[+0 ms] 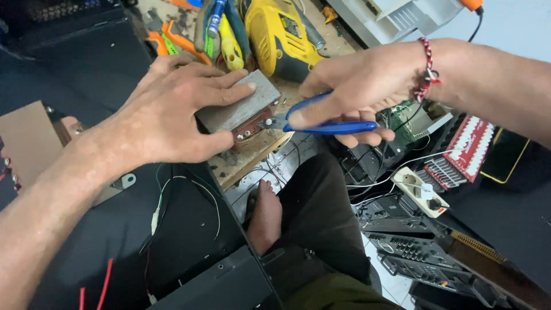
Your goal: Disassembling a transformer by cutting wires with pliers and using a hammer to separate components.
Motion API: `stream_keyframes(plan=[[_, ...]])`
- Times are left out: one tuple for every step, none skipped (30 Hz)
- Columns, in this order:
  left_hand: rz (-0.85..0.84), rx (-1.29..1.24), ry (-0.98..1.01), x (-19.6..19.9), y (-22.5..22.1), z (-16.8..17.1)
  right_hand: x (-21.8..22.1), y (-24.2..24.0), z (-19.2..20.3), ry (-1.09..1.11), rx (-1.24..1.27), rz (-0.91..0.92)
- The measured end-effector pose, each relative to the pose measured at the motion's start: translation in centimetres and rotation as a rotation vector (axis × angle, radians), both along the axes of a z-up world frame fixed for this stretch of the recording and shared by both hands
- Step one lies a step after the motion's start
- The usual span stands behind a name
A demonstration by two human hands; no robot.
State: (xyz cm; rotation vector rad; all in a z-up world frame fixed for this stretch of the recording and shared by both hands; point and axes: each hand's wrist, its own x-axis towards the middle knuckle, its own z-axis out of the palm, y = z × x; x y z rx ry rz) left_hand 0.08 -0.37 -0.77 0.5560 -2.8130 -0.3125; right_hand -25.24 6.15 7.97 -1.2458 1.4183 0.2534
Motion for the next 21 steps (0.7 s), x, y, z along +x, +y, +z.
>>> stream_keyframes(plan=[[-0.001, -0.003, -0.001, 0.0, 0.0, -0.1, 0.7, 0.7, 0.7, -0.001, -0.003, -0.001], [0.0, -0.014, 0.005, 0.0, -0.1, -0.2, 1.4, 1.3, 1.3, 0.168, -0.076, 0.026], [0.003, -0.024, 0.013, -0.1, -0.2, -0.3, 2.1, 1.9, 1.9, 0.337, -0.151, 0.053], [0.002, -0.026, 0.012, -0.1, -0.1, -0.1, 0.5, 2.9, 0.2, 0.337, -0.153, 0.053], [0.021, 0.003, 0.002, -0.1, 0.1, 0.0, -1.1, 3.8, -1.5, 0.15, -0.469, 0.167], [0.039, 0.032, -0.007, -0.1, 0.2, 0.1, -2.8, 4.6, -3.2, -0.046, -0.783, 0.273], [0.042, 0.034, -0.01, -0.1, 0.1, 0.1, -3.1, 5.5, -4.7, -0.05, -0.781, 0.274], [0.029, 0.028, -0.009, -0.1, 0.1, 0.1, -3.4, 6.3, -6.1, -0.197, -0.937, 0.234], [0.018, 0.019, -0.006, -0.1, 0.1, 0.1, -3.8, 7.1, -7.6, -0.346, -1.093, 0.194], [0.021, 0.019, -0.008, -0.1, 0.1, 0.1, -4.1, 7.5, -9.0, -0.35, -1.092, 0.196], [0.018, 0.025, -0.012, -0.1, 0.1, 0.2, -4.5, 7.9, -10.4, -0.422, -1.122, 0.134], [0.016, 0.03, -0.016, -0.1, 0.2, 0.3, -4.9, 8.4, -11.9, -0.494, -1.15, 0.072], [0.018, 0.032, -0.02, 0.0, 0.3, 0.2, -4.4, 8.8, -12.4, -0.499, -1.147, 0.07], [0.012, 0.034, -0.002, 0.0, 0.3, 0.1, -3.9, 9.2, -13.0, -0.511, -1.088, 0.021], [0.008, 0.031, 0.015, 0.1, 0.3, 0.2, -3.4, 9.4, -13.5, -0.525, -1.032, -0.025], [0.011, 0.029, 0.009, 0.1, 0.2, 0.4, -2.8, 9.6, -12.5, -0.532, -1.034, -0.025], [0.01, 0.031, -0.009, 0.0, 0.3, 0.5, -2.2, 10.0, -11.6, -0.42, -0.982, -0.015], [0.009, 0.032, -0.027, 0.0, 0.3, 0.6, -1.5, 10.4, -10.8, -0.31, -0.926, -0.004], [0.012, 0.042, -0.035, 0.0, 0.4, 0.5, -1.1, 10.7, -10.6, -0.317, -0.916, -0.006], [0.017, 0.04, -0.024, 0.0, 0.4, 0.4, -0.6, 11.1, -10.4, -0.279, -1.099, 0.006], [0.019, 0.036, -0.014, 0.0, 0.3, 0.4, -0.1, 11.4, -10.2, -0.236, -1.284, 0.017]])
